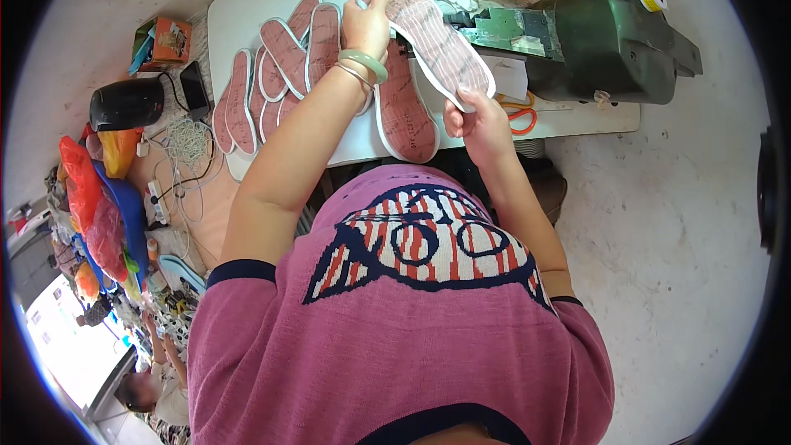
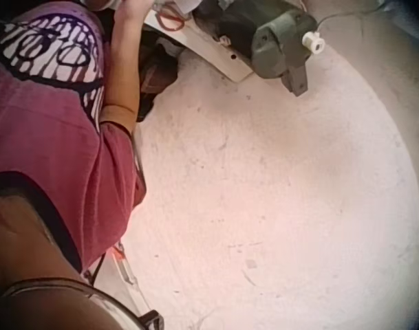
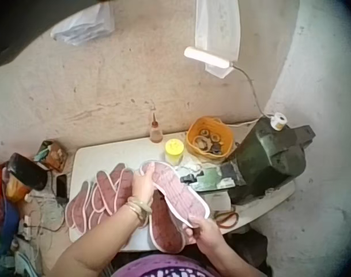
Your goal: The person takes a bundle of shoe insoles to a workbench, unties them, attaches lining strips to each insole by hand, and places a fallen insole back onto the table.
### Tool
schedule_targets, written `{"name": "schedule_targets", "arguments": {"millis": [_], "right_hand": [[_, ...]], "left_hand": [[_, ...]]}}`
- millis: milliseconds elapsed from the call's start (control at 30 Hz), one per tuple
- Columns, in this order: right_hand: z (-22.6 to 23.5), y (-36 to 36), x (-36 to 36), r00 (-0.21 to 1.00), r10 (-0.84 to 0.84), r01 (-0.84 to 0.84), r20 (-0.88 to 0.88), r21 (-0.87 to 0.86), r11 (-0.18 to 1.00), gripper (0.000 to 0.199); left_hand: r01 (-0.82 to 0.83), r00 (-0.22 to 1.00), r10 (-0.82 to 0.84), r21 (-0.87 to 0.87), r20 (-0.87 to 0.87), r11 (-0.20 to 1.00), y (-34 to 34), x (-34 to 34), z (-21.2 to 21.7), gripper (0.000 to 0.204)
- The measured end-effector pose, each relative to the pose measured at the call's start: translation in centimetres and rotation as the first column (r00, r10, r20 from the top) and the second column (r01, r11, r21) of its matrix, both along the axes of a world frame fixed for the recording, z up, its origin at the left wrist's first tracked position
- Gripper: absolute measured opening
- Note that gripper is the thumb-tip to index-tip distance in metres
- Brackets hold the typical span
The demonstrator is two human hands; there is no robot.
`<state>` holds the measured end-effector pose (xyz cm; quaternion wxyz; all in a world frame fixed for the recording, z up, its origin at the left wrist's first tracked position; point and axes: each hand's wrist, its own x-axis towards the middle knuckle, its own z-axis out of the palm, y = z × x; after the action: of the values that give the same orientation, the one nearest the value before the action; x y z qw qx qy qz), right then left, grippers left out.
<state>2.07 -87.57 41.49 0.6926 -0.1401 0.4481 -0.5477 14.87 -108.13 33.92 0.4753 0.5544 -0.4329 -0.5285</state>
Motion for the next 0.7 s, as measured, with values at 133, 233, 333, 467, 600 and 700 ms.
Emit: {"name": "schedule_targets", "arguments": {"millis": [133, 233, 333, 467, 600, 700], "right_hand": [[0.0, -2.0, 1.2, 0.994, -0.110, 0.111, -0.018, 0.064, 0.992, 0.026], [-0.4, -3.5, 1.9, 0.993, -0.115, 0.116, -0.016, 0.042, 0.992, 0.025], [-1.0, -5.1, 2.2, 0.994, -0.110, 0.110, -0.017, 0.011, 0.994, 0.026], [-1.2, -6.5, 2.1, 0.996, -0.083, 0.083, -0.034, -0.007, 0.997, 0.028], [-1.2, -7.1, 1.6, 0.995, -0.044, 0.045, -0.087, 0.015, 0.999, 0.031], [-1.5, -6.9, 0.8, 0.990, -0.019, 0.020, -0.141, 0.005, 1.000, 0.032]], "left_hand": [[0.282, 0.783, 0.110, -0.506, 0.613, 0.815, -1.5, 0.5, 1.6, 0.064], [0.677, 0.521, 0.192, -0.540, 0.832, 0.501, -1.8, 0.1, 4.8, 0.062], [0.901, 0.412, 0.003, -0.408, 0.911, 0.146, -2.5, -0.6, 8.7, 0.054], [0.974, -0.167, -0.471, 0.219, 0.867, 0.058, -3.7, -1.1, 11.6, 0.051], [0.928, -0.096, -0.704, 0.319, 0.704, 0.193, -3.7, -0.6, 11.8, 0.044], [0.871, 0.005, -0.826, 0.403, 0.564, 0.280, -2.5, 0.0, 11.7, 0.041]]}}
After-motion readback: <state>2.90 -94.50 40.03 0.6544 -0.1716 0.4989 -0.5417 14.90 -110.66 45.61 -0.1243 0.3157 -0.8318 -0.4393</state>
